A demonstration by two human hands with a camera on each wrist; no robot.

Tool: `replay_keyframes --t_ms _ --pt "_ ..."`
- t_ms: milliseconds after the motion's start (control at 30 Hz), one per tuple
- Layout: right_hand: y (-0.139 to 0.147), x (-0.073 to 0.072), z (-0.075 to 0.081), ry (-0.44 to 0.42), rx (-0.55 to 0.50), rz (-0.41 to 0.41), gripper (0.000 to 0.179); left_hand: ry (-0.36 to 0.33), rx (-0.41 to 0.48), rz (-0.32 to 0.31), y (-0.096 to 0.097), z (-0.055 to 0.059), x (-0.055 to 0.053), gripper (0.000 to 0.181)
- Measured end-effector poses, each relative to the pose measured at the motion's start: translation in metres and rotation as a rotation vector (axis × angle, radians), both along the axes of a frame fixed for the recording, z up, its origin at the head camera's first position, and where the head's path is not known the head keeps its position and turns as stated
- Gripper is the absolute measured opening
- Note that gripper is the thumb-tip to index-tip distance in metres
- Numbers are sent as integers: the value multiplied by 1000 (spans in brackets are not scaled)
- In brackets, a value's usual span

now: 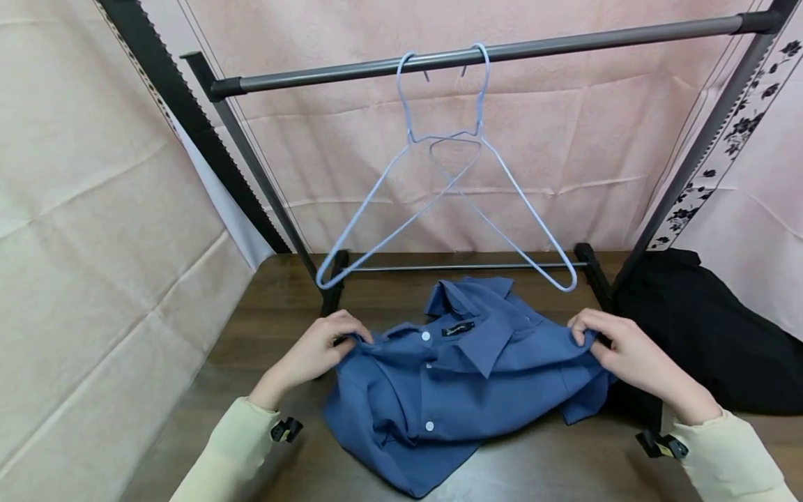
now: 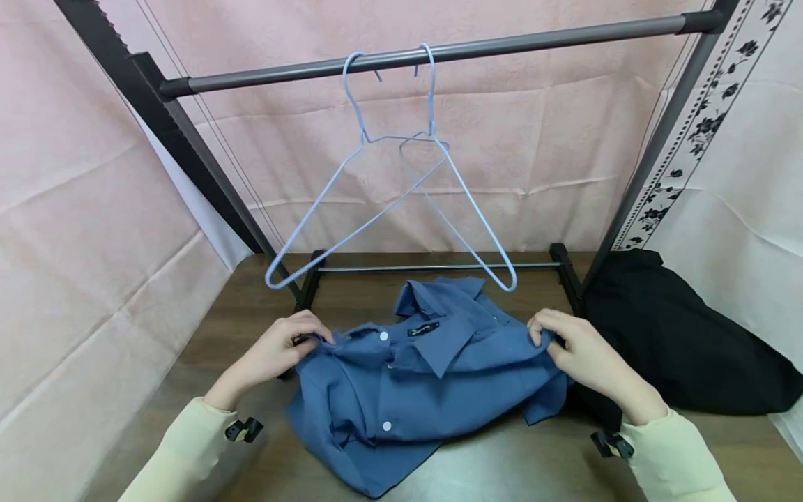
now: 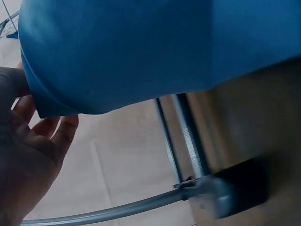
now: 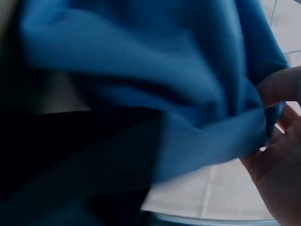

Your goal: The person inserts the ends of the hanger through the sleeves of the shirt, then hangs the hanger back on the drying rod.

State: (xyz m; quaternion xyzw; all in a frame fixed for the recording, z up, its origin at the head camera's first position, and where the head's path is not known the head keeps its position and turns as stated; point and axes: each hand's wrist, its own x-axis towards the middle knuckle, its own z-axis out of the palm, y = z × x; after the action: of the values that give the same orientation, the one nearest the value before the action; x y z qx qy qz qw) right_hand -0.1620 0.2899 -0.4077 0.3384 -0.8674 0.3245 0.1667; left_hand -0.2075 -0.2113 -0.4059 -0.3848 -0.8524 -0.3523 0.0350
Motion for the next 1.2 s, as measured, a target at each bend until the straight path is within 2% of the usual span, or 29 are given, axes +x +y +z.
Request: replay_keyframes --t_ms 200,333,433,600,667,733,833,967,1033,1200 --pt "2 4 -23 -183 150 54 58 -166 -202 -97 3 -18 4 42" --pt "1 4 -25 -302 234 72 56 -246 -320 -149 7 -26 6 38" --pt "-2 2 -19 -279 236 52 58 -269 -339 -143 8 -23 6 35" --pt "-11 -1 2 -86 129 -17 56 -221 -269 -55 8 -5 2 30" --pt "-18 -3 11 -42 96 -54 51 -184 -227 -14 9 2 -1 27" --pt "-26 -5 17 -35 85 -85 42 -150 -201 14 14 8 -4 25" --pt "-43 -8 20 -84 93 -117 34 -115 -206 23 25 13 -7 22" --pt "-64 -13 12 -199 141 -143 48 -93 -255 26 44 15 -6 20" --pt "-72 -15 6 -258 158 -146 53 -103 -281 34 52 14 -7 24" --pt "-90 -19 -5 -349 163 -178 55 -199 -302 68 67 7 -9 35"
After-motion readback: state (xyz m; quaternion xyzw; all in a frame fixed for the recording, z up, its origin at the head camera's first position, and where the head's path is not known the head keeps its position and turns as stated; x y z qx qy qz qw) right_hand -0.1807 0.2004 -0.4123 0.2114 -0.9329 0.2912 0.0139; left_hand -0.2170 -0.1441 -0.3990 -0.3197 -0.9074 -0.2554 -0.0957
